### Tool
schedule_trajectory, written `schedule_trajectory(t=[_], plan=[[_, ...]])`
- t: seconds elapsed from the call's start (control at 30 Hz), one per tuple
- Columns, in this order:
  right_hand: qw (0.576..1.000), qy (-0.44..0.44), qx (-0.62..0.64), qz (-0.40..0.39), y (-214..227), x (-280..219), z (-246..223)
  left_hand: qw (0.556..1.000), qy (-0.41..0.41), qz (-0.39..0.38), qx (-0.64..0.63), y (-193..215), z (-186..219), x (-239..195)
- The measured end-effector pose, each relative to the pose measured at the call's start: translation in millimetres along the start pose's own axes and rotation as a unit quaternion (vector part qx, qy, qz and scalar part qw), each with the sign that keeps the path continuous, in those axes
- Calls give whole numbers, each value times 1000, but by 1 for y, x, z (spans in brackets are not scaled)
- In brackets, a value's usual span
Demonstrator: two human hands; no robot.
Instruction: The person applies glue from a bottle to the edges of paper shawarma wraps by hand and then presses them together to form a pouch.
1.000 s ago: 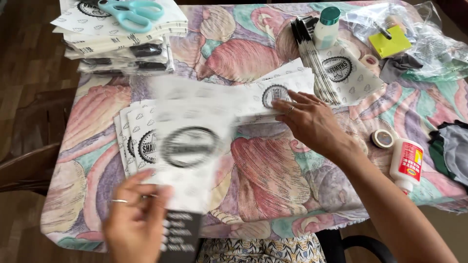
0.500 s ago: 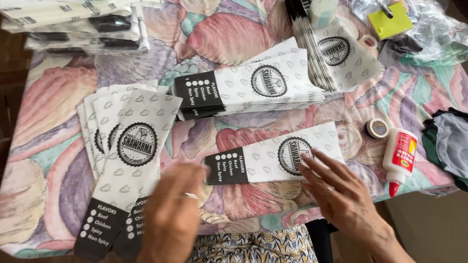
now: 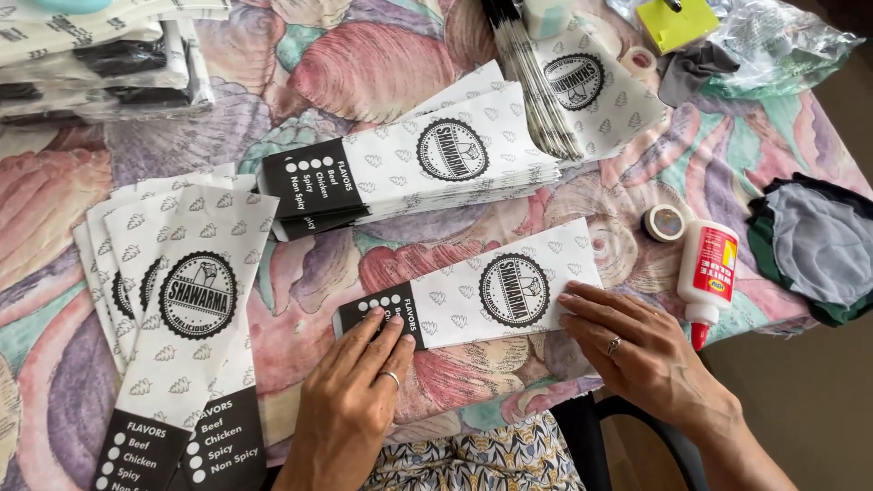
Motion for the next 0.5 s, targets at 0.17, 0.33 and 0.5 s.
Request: schedule_trajectory(t=[0.17, 0.33, 0.5], plan=[[1000, 15, -12, 12, 1, -1, 0, 1000, -2, 14, 3, 0, -1, -1], [979, -160, -96, 85, 19, -38, 40, 999, 21, 24, -23, 0, -4, 0], [748, -637, -139, -125, 57, -79, 109, 996, 67, -33, -45, 0, -17, 7]])
Point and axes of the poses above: each hand's wrist, its own x-axis towards the middle knuckle, its own y-axis out of the back of the hand, z = x × y, the point moved 5 cm from there along x, towards the middle knuckle, and after that the axes turned 4 degrees about -x, right-handed, at the moved point
